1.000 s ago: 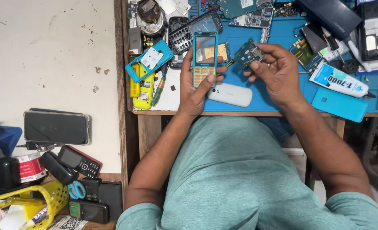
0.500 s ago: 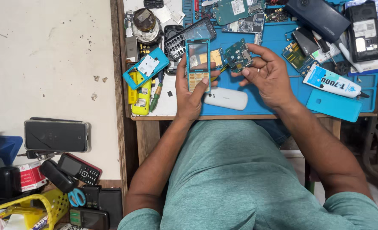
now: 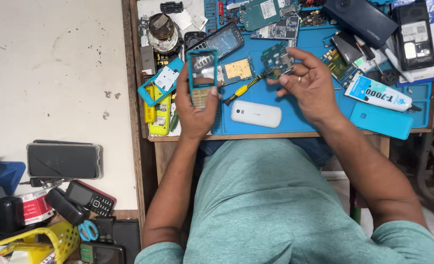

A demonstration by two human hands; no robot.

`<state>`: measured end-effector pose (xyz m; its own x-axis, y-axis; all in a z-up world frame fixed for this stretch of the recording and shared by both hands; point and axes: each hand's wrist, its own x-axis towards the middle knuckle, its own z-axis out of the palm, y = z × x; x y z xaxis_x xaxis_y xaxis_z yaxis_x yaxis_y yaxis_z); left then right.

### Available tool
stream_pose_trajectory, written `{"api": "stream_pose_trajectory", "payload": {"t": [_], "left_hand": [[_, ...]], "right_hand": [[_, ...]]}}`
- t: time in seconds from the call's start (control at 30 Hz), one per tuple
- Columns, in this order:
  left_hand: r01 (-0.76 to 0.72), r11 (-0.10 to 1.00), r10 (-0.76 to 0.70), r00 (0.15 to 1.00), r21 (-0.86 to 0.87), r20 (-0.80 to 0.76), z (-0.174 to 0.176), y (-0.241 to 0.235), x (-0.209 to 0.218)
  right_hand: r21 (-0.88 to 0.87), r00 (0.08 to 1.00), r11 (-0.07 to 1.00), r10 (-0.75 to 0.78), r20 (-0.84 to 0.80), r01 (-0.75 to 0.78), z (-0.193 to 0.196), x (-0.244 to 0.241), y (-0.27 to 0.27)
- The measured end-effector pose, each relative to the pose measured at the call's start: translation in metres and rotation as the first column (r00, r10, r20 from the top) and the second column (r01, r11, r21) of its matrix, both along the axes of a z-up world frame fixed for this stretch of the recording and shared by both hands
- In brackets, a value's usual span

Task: The person handles a disassembled mobile phone and its internal components on a cluttered workbench. They use a screwdriver to manipulate parts on a small circuit board, occasionally pausing to touch their face.

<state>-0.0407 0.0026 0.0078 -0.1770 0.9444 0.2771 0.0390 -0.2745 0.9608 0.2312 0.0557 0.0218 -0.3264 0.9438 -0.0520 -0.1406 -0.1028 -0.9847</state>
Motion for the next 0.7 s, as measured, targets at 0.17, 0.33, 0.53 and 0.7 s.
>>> {"api": "stream_pose_trajectory", "payload": {"t": [0.17,0.33,0.53,0.7], "left_hand": [[-0.016,0.991,0.078,0.873,0.132,-0.481,0.013,0.0,-0.005],[-0.077,0.996,0.09,0.747,0.049,-0.659,0.01,0.0,-0.007],[-0.116,0.986,0.167,0.723,0.121,-0.671,-0.003,0.004,0.0],[-0.114,0.993,0.091,0.821,-0.006,-0.563,0.012,0.009,0.004]], "right_hand": [[0.034,0.999,0.999,-0.032,-0.022,0.032,-0.006,0.01,0.003],[0.11,0.996,0.991,-0.076,0.039,0.071,-0.003,0.016,0.005],[-0.023,0.999,0.998,-0.051,0.004,0.051,-0.022,0.009,0.005],[0.089,0.991,0.992,0.084,0.107,-0.094,-0.02,-0.003,-0.01]]}}
